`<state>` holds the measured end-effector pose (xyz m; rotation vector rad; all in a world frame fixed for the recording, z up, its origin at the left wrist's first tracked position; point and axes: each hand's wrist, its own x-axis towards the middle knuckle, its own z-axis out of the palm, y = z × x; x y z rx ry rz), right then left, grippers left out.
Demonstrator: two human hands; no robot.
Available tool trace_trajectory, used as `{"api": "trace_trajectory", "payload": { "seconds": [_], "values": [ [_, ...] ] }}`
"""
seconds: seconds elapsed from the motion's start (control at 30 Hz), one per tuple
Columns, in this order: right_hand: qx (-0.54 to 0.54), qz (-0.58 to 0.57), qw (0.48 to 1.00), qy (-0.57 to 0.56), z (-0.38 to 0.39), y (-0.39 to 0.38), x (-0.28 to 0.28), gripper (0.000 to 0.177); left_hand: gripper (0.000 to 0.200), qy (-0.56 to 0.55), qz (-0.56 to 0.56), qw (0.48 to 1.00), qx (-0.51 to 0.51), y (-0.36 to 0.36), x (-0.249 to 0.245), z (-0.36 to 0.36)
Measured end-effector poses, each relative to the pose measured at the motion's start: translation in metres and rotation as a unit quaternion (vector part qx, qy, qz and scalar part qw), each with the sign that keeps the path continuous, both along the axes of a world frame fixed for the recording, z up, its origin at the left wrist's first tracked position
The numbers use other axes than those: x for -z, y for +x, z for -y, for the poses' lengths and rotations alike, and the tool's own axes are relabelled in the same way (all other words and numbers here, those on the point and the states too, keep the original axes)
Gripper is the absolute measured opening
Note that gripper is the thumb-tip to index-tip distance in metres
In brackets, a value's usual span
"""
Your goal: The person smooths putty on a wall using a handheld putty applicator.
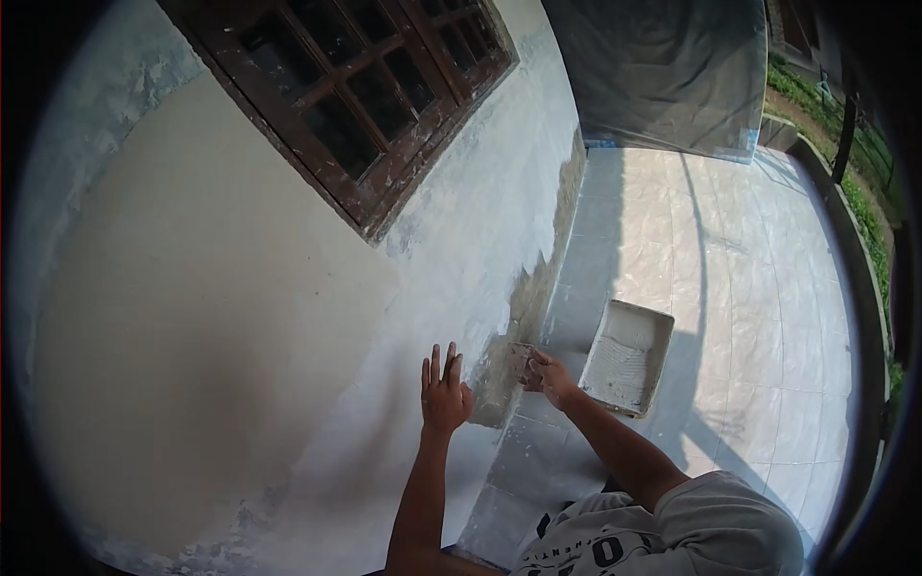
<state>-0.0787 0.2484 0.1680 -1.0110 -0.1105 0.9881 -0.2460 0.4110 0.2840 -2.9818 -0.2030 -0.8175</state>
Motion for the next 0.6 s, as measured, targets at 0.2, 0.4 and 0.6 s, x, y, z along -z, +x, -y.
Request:
{"api": "trace_trajectory", "payload": {
  "seconds": [0.2,0.4,0.6],
  "values": [
    [0.024,-0.088,0.996,-0.026,0.107,0.051,0.041,0.039,0.061,-0.167,-0.071,0.98,0.086,0.087,0.111,0.118],
    [0.093,-0.142,0.982,-0.082,0.197,0.082,0.091,0.037,0.064,-0.238,-0.137,0.954,0.116,0.131,0.175,0.197],
    [0.152,-0.174,0.963,-0.139,0.253,0.078,0.12,0.035,0.07,-0.278,-0.25,0.92,0.118,0.145,0.216,0.238]
  ]
}}
